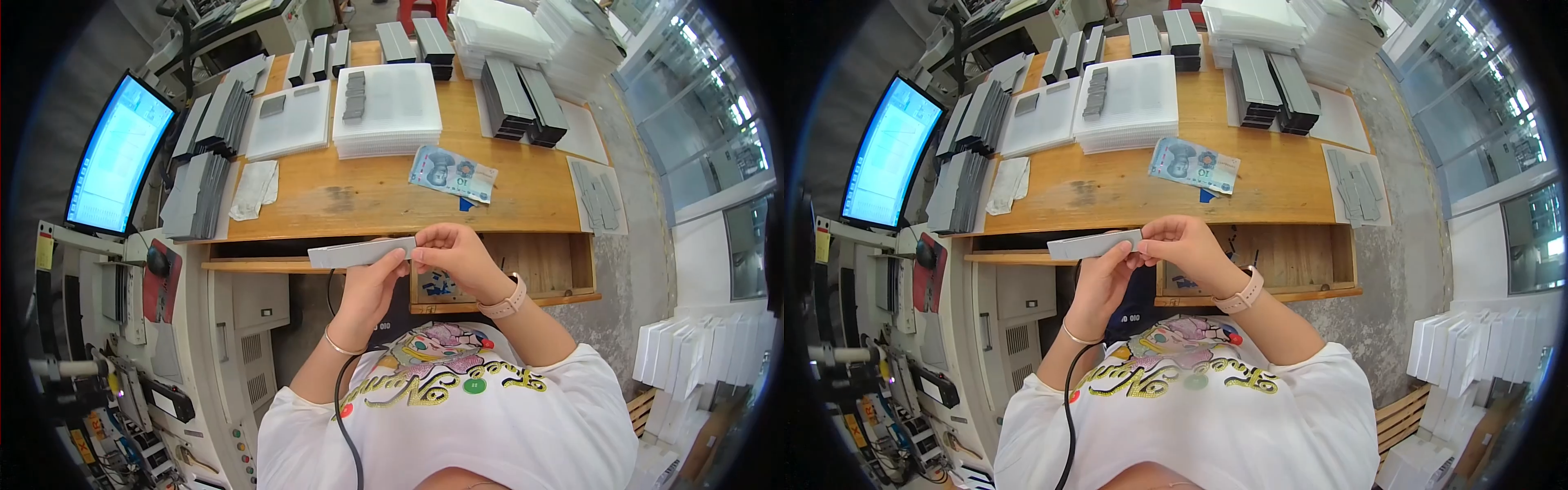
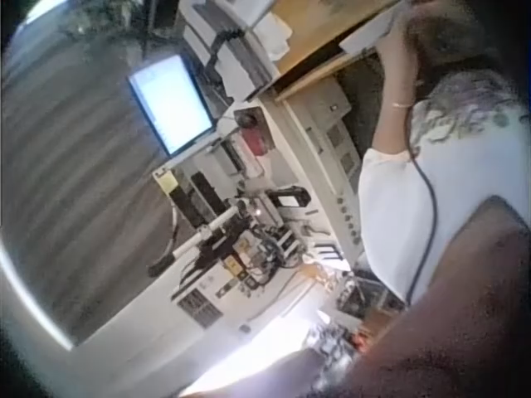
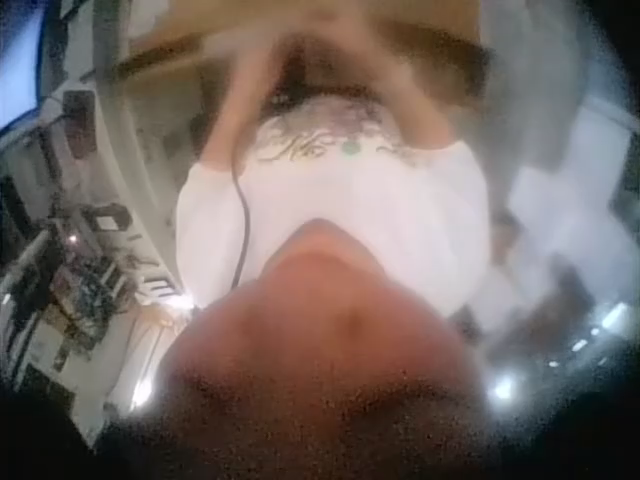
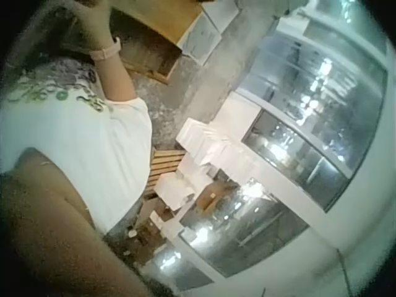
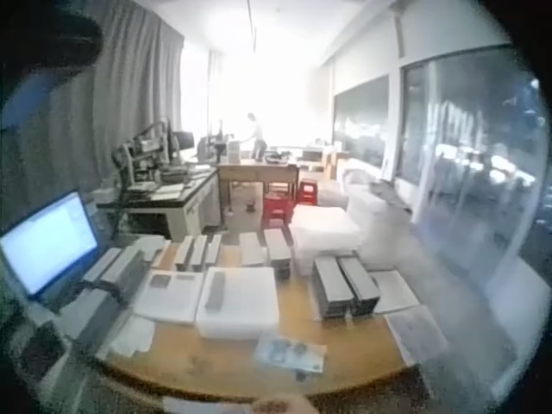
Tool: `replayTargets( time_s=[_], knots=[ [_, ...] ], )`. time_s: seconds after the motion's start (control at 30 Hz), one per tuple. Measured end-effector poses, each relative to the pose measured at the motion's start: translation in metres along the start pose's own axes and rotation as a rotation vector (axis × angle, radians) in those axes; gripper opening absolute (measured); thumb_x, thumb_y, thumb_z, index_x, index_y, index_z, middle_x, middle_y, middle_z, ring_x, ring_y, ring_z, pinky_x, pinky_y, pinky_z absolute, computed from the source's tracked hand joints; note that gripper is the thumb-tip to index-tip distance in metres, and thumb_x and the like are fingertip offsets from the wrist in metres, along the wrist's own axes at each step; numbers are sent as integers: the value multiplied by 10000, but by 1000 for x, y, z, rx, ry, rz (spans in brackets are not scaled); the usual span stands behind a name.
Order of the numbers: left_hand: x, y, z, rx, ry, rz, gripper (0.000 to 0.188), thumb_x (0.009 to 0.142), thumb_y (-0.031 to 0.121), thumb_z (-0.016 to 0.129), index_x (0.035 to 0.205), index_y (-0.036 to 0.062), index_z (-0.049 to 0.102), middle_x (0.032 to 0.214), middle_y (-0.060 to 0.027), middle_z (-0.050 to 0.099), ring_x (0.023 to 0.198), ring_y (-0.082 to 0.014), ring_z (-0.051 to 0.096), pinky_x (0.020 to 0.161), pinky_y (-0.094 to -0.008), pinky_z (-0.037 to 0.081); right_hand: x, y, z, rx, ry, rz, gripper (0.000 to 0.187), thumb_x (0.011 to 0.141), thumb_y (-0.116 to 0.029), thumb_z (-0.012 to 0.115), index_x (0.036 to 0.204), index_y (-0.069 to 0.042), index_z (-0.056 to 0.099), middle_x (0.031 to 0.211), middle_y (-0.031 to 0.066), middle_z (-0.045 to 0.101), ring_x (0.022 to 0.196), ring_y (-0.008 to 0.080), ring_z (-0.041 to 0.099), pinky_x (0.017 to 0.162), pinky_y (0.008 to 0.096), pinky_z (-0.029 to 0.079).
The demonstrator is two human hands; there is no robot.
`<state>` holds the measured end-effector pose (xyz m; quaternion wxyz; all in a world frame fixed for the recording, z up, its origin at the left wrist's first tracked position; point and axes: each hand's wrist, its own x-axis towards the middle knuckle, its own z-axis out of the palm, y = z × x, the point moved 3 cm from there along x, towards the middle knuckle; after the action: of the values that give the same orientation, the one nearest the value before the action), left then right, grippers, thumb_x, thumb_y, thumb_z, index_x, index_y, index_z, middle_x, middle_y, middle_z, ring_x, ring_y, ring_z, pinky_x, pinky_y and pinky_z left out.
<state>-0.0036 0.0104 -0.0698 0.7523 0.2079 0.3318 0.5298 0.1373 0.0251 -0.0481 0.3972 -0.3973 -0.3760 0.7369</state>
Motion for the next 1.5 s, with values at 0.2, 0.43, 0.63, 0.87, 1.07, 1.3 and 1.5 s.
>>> replayTargets(
  time_s=[0.2,0.43,0.63,0.87,1.07,1.3,1.5],
  knots=[
    [9,-3,-11,24,20,-30,151,809,28,535,959,15,526,844,-47,571,698,-126,518,651,-264,433,11,8,-5,105,18,59,130,760,-29,632,874,6,582,764,52,609,657,118,586,612,223,475],
    [13,15,-8,238,147,156,129,759,39,632,876,5,589,754,-41,584,658,-110,525,610,-232,418,14,-3,-7,37,63,-77,122,755,6,629,869,25,591,780,95,628,692,140,613,644,240,507],
    [17,16,-6,386,166,255,113,739,19,650,840,-8,607,732,-27,579,665,-82,512,611,-194,398,18,-9,0,-113,100,-195,105,730,28,649,827,31,609,764,101,633,695,134,616,648,230,510],
    [17,20,0,406,2,451,89,732,-45,622,814,-14,609,791,-34,538,671,-73,469,579,-183,366,17,-11,3,-214,103,-420,103,703,50,663,790,11,624,790,71,621,713,110,594,615,214,485],
    [12,31,12,-135,-237,268,58,770,42,597,748,7,556,736,-36,470,684,-123,450,656,-266,374,-23,-54,24,-781,9,-1062,177,643,69,673,780,-31,624,782,78,605,682,151,574,569,242,455],
    [7,37,27,-277,-453,310,114,770,143,633,729,78,548,676,-3,431,621,-126,399,587,-278,306,-47,-74,45,-924,-38,-1178,225,617,30,704,808,-63,631,791,62,613,673,187,582,560,264,470],
    [2,47,28,9,-470,604,91,730,86,671,771,57,595,689,-33,478,635,-153,446,590,-303,347,-42,-74,44,-841,-1,-1054,161,637,32,690,771,-40,636,771,70,615,663,190,587,562,264,473]
  ],
)
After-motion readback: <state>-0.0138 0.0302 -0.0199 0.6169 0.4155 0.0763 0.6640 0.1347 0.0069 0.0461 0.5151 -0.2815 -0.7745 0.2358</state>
